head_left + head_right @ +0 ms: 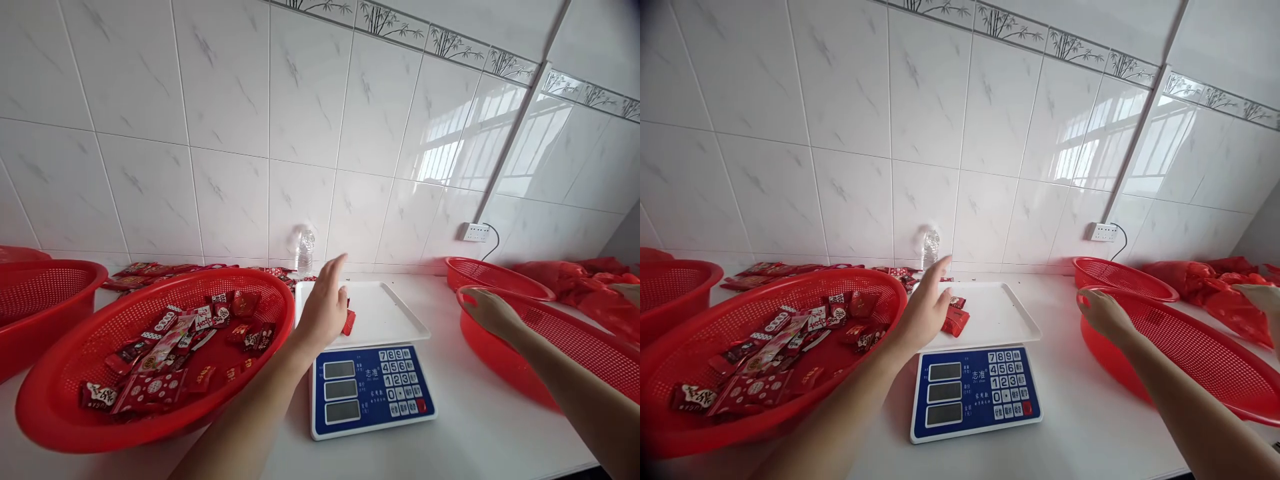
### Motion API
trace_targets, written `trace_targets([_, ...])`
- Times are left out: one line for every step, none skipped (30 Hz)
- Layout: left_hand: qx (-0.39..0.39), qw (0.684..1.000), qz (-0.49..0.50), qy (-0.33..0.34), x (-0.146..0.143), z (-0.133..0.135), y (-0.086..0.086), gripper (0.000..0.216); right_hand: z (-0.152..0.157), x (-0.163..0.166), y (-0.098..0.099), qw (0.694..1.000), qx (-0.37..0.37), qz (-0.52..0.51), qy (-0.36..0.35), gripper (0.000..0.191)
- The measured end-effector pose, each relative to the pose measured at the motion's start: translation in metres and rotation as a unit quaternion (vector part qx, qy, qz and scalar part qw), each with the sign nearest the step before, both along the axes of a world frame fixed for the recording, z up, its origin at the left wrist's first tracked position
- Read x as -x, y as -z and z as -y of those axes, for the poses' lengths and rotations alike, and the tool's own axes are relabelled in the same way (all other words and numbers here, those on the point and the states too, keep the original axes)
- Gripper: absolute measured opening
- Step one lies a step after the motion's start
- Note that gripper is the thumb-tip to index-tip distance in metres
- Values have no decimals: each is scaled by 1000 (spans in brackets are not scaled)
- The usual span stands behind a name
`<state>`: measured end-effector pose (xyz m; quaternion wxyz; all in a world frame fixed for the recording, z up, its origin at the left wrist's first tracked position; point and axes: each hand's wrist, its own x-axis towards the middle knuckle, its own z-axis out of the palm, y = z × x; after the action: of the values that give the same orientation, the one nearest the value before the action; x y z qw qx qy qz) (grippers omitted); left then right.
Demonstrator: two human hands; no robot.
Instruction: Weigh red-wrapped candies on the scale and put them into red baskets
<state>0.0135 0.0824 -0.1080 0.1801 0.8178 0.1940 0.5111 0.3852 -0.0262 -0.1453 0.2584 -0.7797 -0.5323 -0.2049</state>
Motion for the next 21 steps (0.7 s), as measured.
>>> trace_targets([16,998,56,15,1,2,-4,55,-13,14,-3,1000,17,-3,-20,28])
trace_targets([38,993,105,27,2,3,-7,53,-27,30,-6,998,32,-4,-47,31])
trace_targets([61,986,149,37,3,4,-11,51,-40,49,-9,996,48,-6,-78,33])
trace_targets([80,978,187,45,5,5,-14,49,-53,69,-11,992,64,-9,-110,34])
trace_targets([94,970,217,53,7,6,-16,47,-64,91,-13,986,81,-12,-143,35])
trace_targets([103,963,241,60,9,6,-18,45,-75,113,-15,980,97,-15,-173,37])
trace_targets([107,958,257,66,11,7,-20,44,-85,135,-15,973,112,-19,-200,38])
trace_targets([109,955,268,69,12,7,-21,43,-93,155,-15,966,126,-23,-223,39])
trace_targets([109,953,274,69,13,8,-22,43,-101,174,-14,960,139,-27,-240,39])
trace_targets([107,953,277,68,13,9,-23,43,-108,190,-13,956,149,-31,-252,40])
trace_targets([103,952,279,66,13,9,-23,44,-114,204,-11,951,157,-34,-263,41])
trace_targets([100,953,280,63,13,10,-24,44,-120,215,-9,948,163,-37,-272,41])
trace_targets([98,953,279,60,13,11,-24,44,-124,224,-6,945,167,-38,-278,40])
trace_targets([97,954,277,58,13,12,-24,44,-128,232,-4,944,168,-38,-281,38])
trace_targets([98,955,275,57,13,12,-24,43,-131,237,-1,944,167,-37,-282,34])
trace_targets([99,955,273,57,14,13,-24,43,-132,242,1,945,164,-36,-280,31])
trace_targets([99,956,271,57,14,13,-24,43,-133,245,2,947,160,-33,-276,27])
trace_targets([99,956,269,57,14,13,-24,44,-133,247,3,949,156,-30,-272,25])
trace_targets([98,957,267,58,14,14,-24,44,-133,247,2,951,152,-26,-268,23])
trace_targets([96,957,266,58,14,14,-24,45,-131,245,1,953,147,-22,-262,23])
trace_targets([95,958,265,59,14,14,-25,46,-129,241,-2,956,141,-18,-256,23])
